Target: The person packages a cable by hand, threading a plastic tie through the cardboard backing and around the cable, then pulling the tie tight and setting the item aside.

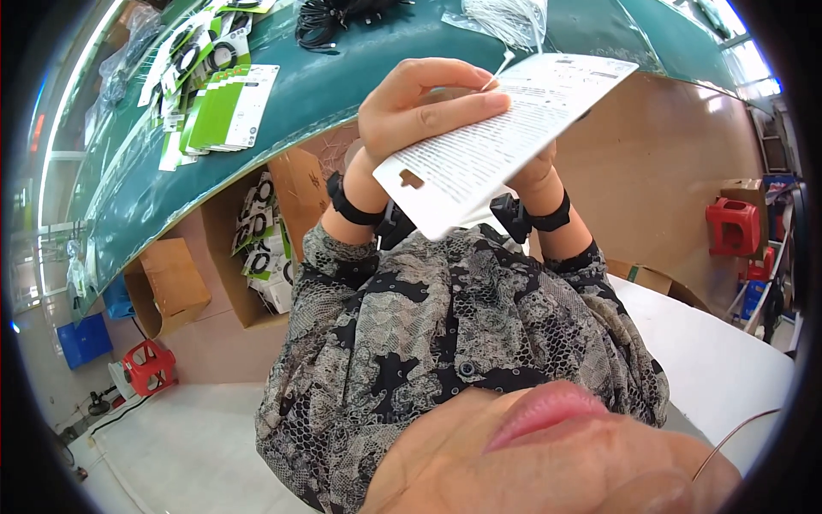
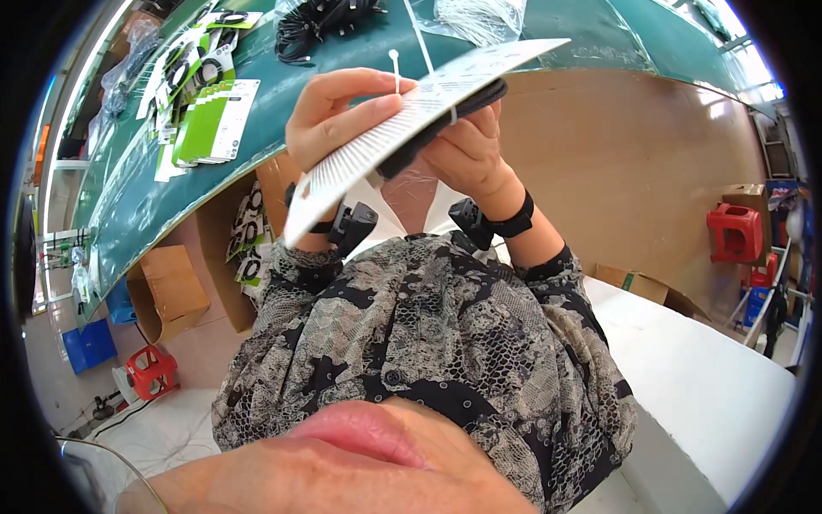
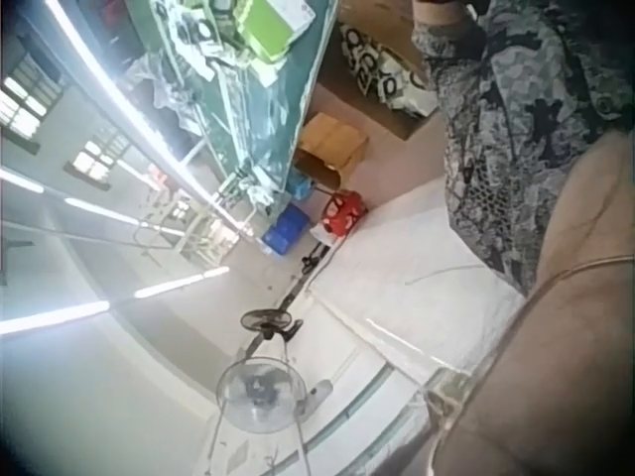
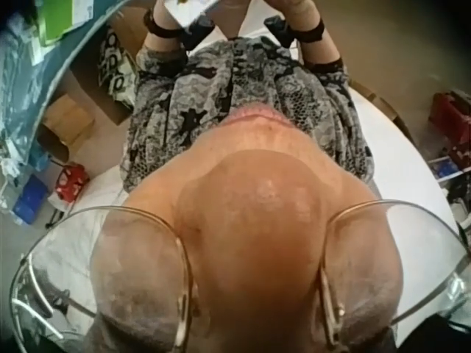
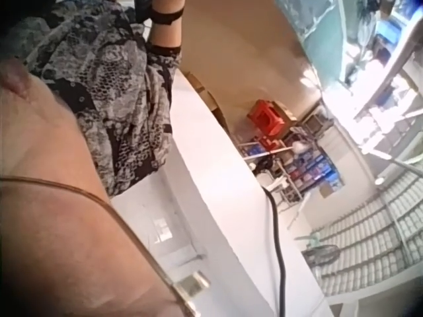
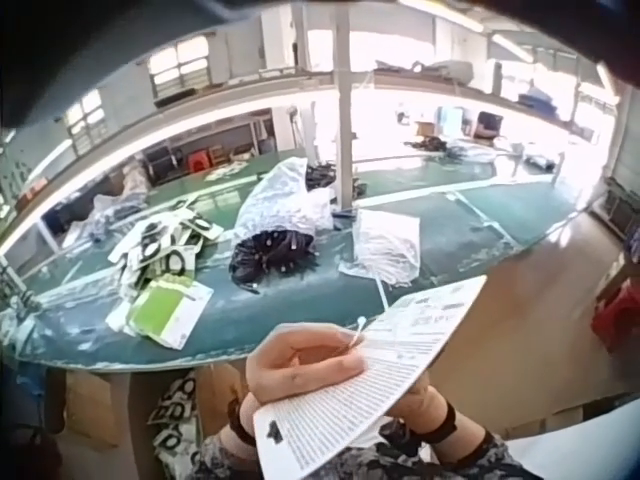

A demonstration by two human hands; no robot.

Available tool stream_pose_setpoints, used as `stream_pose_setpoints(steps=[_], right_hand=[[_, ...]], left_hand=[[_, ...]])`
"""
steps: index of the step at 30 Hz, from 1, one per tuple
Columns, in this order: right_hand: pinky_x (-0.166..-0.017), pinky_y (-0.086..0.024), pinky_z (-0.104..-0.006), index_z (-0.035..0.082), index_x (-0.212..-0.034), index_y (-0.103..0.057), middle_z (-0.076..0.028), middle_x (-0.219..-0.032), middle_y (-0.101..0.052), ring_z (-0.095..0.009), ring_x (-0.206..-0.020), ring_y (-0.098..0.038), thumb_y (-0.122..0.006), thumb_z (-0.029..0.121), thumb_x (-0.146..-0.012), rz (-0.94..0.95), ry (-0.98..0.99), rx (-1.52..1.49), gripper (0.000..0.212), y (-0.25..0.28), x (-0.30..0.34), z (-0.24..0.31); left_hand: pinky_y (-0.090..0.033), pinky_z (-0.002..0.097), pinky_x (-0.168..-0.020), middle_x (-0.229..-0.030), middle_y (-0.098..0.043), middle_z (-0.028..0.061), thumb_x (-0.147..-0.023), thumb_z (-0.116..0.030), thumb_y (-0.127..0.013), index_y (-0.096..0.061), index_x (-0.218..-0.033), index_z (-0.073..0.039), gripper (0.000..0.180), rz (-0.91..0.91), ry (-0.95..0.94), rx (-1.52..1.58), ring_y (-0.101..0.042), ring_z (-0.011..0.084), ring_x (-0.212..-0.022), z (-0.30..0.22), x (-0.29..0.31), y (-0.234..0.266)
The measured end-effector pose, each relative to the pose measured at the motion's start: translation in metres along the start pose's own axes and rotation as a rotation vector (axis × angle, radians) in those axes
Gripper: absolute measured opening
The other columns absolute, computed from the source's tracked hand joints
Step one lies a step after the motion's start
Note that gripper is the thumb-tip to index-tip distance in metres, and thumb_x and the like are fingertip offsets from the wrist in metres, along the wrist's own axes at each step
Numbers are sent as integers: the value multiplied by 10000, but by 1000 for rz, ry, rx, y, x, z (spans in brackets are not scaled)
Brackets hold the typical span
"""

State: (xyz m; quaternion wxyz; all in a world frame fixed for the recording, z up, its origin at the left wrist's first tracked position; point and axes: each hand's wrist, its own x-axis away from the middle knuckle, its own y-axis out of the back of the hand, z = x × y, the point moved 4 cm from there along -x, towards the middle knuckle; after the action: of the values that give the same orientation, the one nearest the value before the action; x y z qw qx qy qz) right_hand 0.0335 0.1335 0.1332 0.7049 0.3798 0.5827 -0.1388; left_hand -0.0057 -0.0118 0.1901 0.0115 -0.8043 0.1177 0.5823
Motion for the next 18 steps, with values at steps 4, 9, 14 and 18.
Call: stream_pose_setpoints(steps=[4, 9, 14, 18], right_hand=[[-955, -398, -450, 74, -908, -707, -64, -1087, -648, -267, -1049, -566, -709, 130, -725, -177, -58, -142, 192, 2, -1, 1], [-962, -409, -483, 36, -937, -701, -127, -1096, -642, -332, -1038, -582, -707, 108, -739, -58, -121, -45, 211, -15, 26, -6], [-953, -419, -475, 33, -941, -696, -130, -1093, -643, -330, -1027, -588, -703, 100, -747, -5, -160, -88, 205, -12, 38, 6], [-945, -426, -468, 31, -944, -692, -132, -1090, -643, -329, -1017, -593, -699, 95, -754, 30, -183, -111, 201, -10, 48, 9]], left_hand=[[-545, 222, -705, -1007, -618, 86, -647, -89, -769, -721, -1044, -68, 401, 82, -112, -99, -646, 152, -802, -10, -4, -1], [-552, 242, -707, -984, -619, 78, -630, -128, -765, -728, -1042, -108, 414, 87, -207, -183, -652, 169, -809, 1, 2, 0], [-566, 292, -763, -1001, -630, 85, -638, -173, -781, -737, -1002, -143, 368, 214, -326, -263, -667, 222, -866, -19, -9, 3], [-579, 321, -782, -1006, -638, 72, -631, -191, -793, -741, -976, -170, 350, 288, -418, -333, -677, 245, -888, -23, -14, 3]])
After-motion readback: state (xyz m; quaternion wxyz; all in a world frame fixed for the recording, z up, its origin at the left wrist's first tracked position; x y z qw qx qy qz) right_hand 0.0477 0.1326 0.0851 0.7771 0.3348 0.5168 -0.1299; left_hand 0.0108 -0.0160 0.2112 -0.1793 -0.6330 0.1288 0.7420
